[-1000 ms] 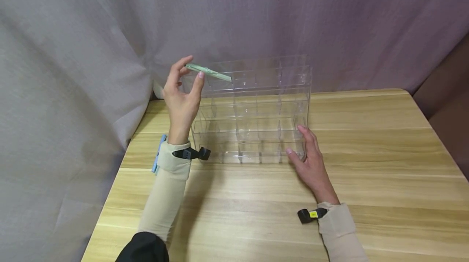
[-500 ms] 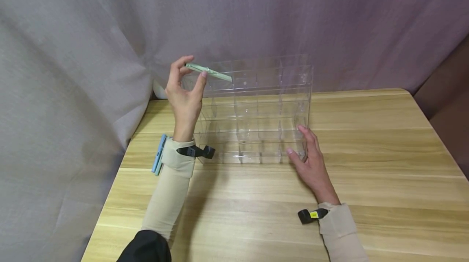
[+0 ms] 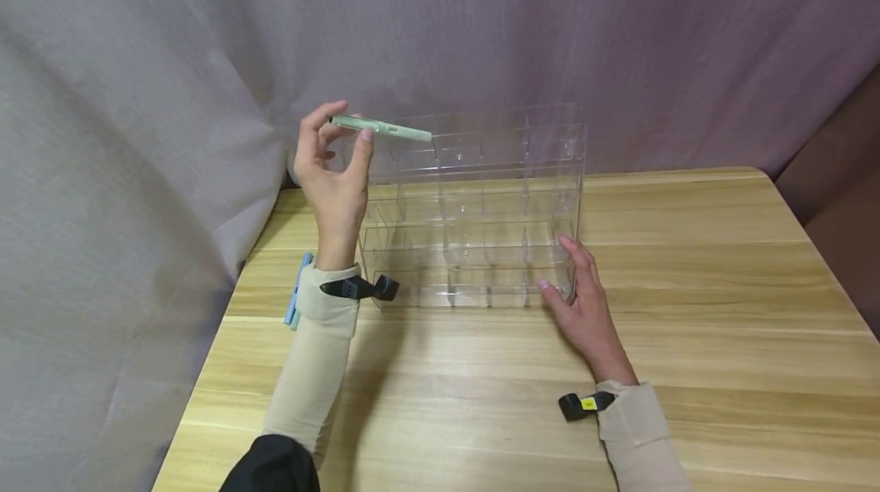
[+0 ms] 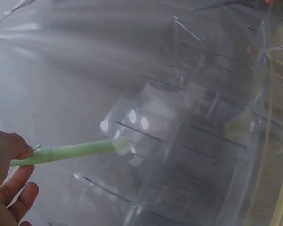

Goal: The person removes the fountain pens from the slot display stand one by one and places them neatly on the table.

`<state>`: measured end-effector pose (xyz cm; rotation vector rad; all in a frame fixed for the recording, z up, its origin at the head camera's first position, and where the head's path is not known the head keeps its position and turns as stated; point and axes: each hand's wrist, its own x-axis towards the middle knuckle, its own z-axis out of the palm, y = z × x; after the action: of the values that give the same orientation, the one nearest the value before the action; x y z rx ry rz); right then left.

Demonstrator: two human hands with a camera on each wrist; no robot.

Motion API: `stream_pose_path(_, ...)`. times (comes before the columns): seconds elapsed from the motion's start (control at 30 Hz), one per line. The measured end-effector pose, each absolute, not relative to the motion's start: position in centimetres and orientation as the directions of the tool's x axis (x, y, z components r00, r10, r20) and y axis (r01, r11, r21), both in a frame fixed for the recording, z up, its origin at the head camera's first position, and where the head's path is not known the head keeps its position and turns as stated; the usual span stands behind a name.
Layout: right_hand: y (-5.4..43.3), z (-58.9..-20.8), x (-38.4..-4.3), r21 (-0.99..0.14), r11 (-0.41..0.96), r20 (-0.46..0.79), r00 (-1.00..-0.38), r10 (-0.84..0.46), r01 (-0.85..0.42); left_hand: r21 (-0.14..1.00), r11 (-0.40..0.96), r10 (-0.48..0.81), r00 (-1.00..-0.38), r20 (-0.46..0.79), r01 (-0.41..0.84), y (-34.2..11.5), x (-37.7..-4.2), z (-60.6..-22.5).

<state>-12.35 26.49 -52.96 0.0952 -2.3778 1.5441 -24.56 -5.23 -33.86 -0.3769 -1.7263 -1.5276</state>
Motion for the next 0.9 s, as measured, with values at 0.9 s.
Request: stream_pose_path(0.9, 26.4, -52.5, -12.2, -0.882, 0.415, 0.289, -0.951, 0.108, -0.221, 0.754, -0.103, -0.396, -0.722, 0.568, 0.649, -10.7, -18.9, -35.5)
